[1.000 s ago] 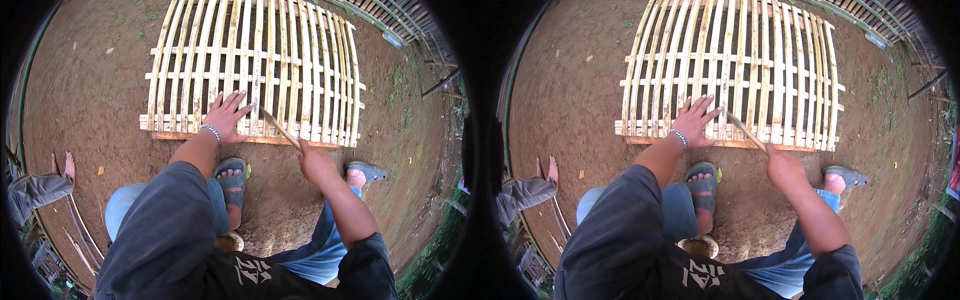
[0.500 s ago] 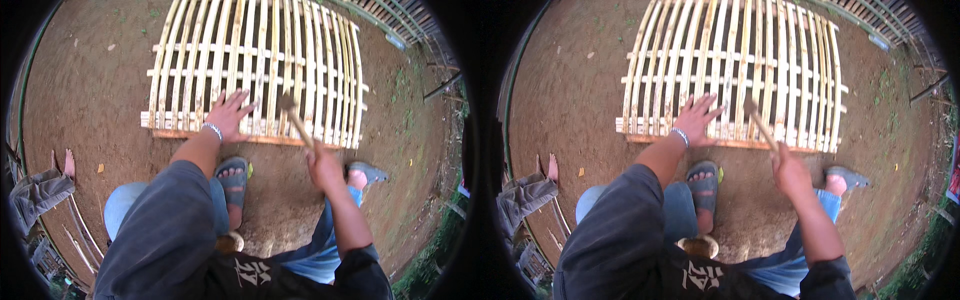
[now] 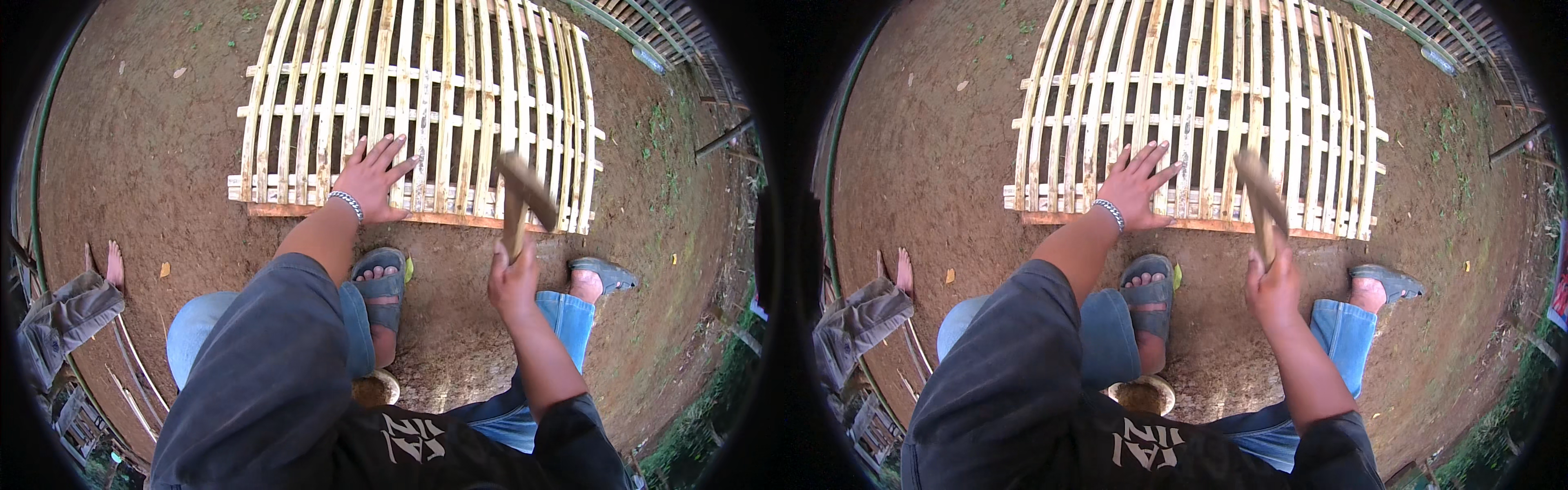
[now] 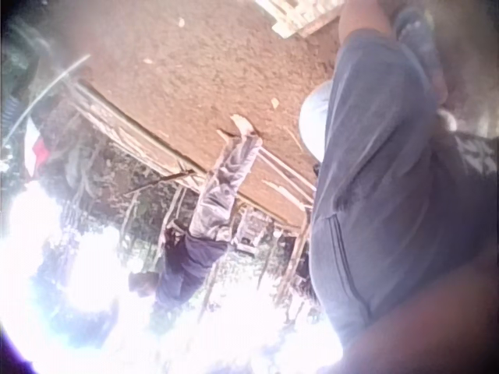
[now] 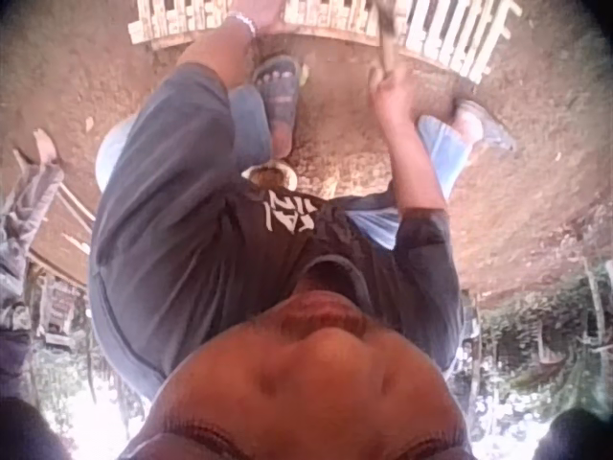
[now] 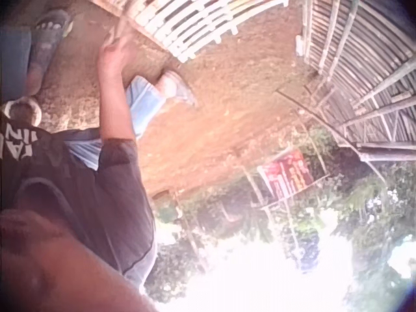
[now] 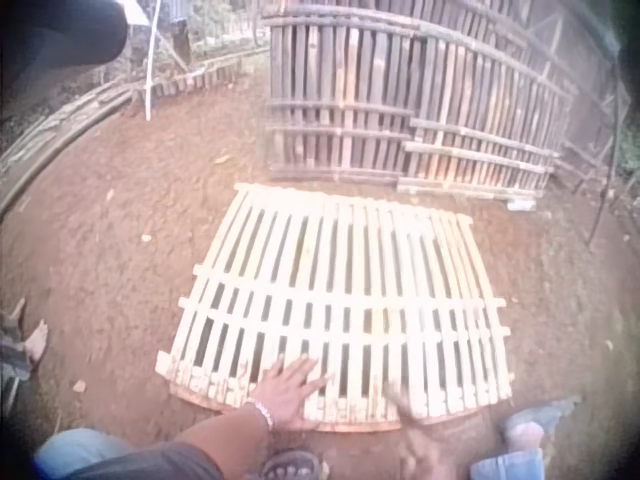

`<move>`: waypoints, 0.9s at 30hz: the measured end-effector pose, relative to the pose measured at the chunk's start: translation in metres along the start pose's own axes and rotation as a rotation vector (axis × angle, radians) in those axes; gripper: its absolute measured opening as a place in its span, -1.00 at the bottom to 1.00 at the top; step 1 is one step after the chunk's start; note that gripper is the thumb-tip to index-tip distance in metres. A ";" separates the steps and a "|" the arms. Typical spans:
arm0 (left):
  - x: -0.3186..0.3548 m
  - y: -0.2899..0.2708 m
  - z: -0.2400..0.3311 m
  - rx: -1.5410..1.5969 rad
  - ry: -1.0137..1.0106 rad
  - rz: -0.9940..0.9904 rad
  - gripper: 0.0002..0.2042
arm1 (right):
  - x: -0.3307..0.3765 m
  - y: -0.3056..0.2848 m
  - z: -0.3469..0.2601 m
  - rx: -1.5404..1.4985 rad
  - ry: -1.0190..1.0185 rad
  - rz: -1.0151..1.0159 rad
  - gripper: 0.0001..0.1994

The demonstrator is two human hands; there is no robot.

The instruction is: The person sits on the ground and uses a hammer to secure bamboo slats onto a rectangular bamboo frame. They repeatedly strike the slats to flatten them against the frame, working systematically along the length of the structure.

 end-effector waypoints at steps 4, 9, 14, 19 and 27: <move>-0.004 -0.002 -0.003 -0.011 0.001 -0.003 0.02 | 0.017 0.037 0.038 0.321 0.129 -0.571 -0.52; 0.002 -0.002 -0.006 0.012 -0.006 0.028 0.00 | 0.010 0.015 0.008 0.122 0.012 -0.196 -0.51; -0.003 -0.001 0.000 0.013 0.014 0.026 0.00 | 0.024 0.028 0.039 0.331 0.153 -0.594 -0.51; 0.001 -0.002 -0.006 -0.052 -0.021 -0.013 0.00 | -0.009 -0.006 -0.051 0.206 -0.148 -0.330 -0.56; -0.002 0.000 0.000 0.048 0.002 0.026 0.02 | 0.009 0.005 0.021 0.485 0.009 -0.658 -0.54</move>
Point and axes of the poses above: each hand's wrist, its own x-axis away from the middle knuckle, its own y-axis out of the palm, z = x × y, the point moved 7 cm from there along -x, towards the middle knuckle, and after that the axes turned 8 degrees about -y, right-handed, at the moved point
